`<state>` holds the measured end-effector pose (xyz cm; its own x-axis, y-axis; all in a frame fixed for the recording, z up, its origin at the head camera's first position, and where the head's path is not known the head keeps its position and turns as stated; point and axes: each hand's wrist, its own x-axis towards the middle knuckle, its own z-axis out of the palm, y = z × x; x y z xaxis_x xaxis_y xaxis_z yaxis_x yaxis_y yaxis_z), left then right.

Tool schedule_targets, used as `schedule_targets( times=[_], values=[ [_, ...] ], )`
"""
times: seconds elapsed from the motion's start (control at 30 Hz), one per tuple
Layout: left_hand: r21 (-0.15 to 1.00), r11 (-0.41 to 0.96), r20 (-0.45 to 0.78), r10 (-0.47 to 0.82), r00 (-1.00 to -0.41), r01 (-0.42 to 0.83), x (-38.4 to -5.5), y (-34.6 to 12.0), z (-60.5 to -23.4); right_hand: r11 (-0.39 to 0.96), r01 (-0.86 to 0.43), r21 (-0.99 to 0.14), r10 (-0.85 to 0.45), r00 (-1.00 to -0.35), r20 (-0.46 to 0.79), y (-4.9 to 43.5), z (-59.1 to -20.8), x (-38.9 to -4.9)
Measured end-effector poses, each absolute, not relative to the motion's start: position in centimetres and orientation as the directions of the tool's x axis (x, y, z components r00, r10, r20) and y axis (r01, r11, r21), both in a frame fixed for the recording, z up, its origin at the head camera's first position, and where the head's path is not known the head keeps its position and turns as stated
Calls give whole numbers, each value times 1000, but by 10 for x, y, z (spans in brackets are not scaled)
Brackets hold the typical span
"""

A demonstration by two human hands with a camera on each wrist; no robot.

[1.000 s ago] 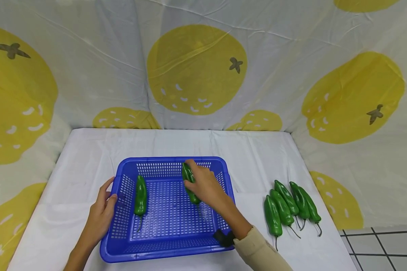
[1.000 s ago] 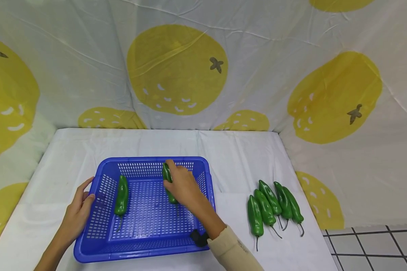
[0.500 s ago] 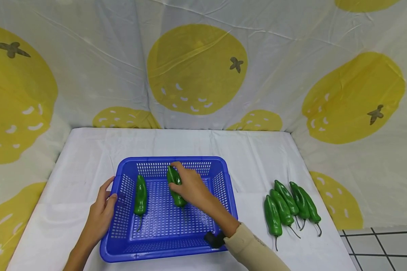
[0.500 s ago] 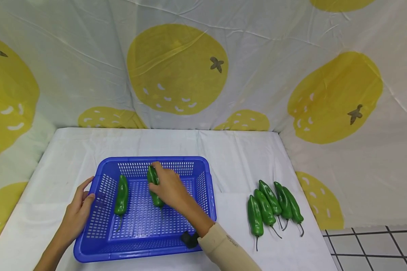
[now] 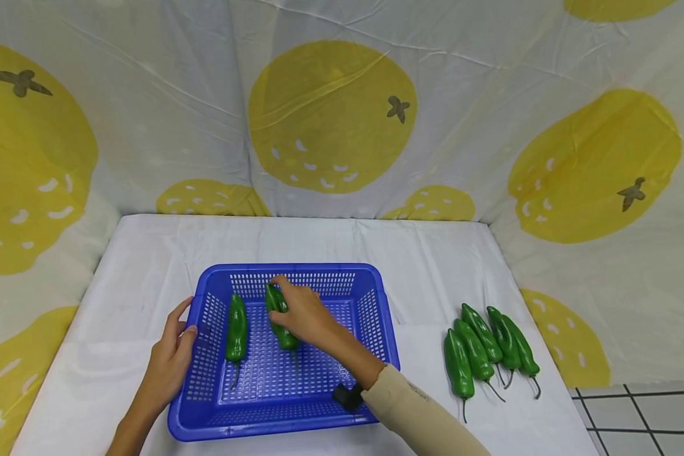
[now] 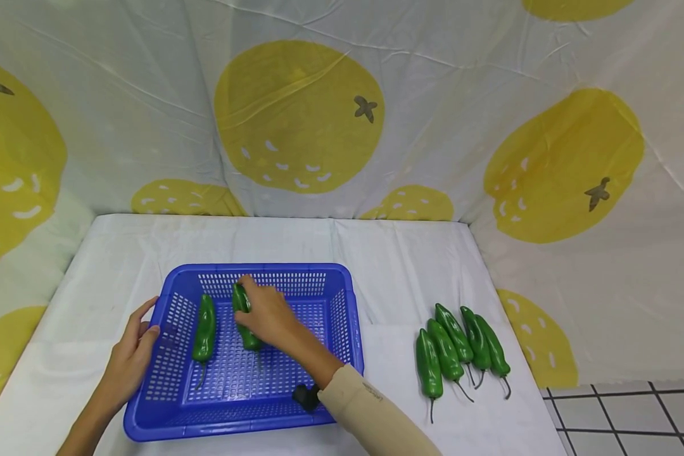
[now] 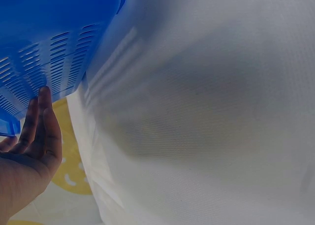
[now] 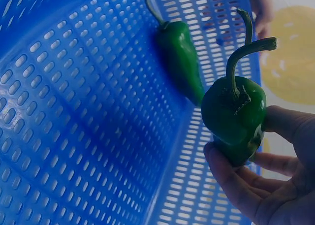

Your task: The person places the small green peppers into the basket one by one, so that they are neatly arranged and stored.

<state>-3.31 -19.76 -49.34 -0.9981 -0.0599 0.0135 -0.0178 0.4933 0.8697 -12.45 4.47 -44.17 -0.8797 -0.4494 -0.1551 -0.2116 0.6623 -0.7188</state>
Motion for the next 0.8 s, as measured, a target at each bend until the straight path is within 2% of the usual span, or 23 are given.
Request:
schedule_targets(
  times=[0.4,0.8],
  values=[
    [871,491,6,-64,-998,-26,-34,-198,-494,641,-231,-732,-499,-850,-169,29,-458,-127],
    [865,501,3,-62,-998,-28,-34,-197,-493,669,-267,-694,-508,-845,-165,14,-471,-131]
  ],
)
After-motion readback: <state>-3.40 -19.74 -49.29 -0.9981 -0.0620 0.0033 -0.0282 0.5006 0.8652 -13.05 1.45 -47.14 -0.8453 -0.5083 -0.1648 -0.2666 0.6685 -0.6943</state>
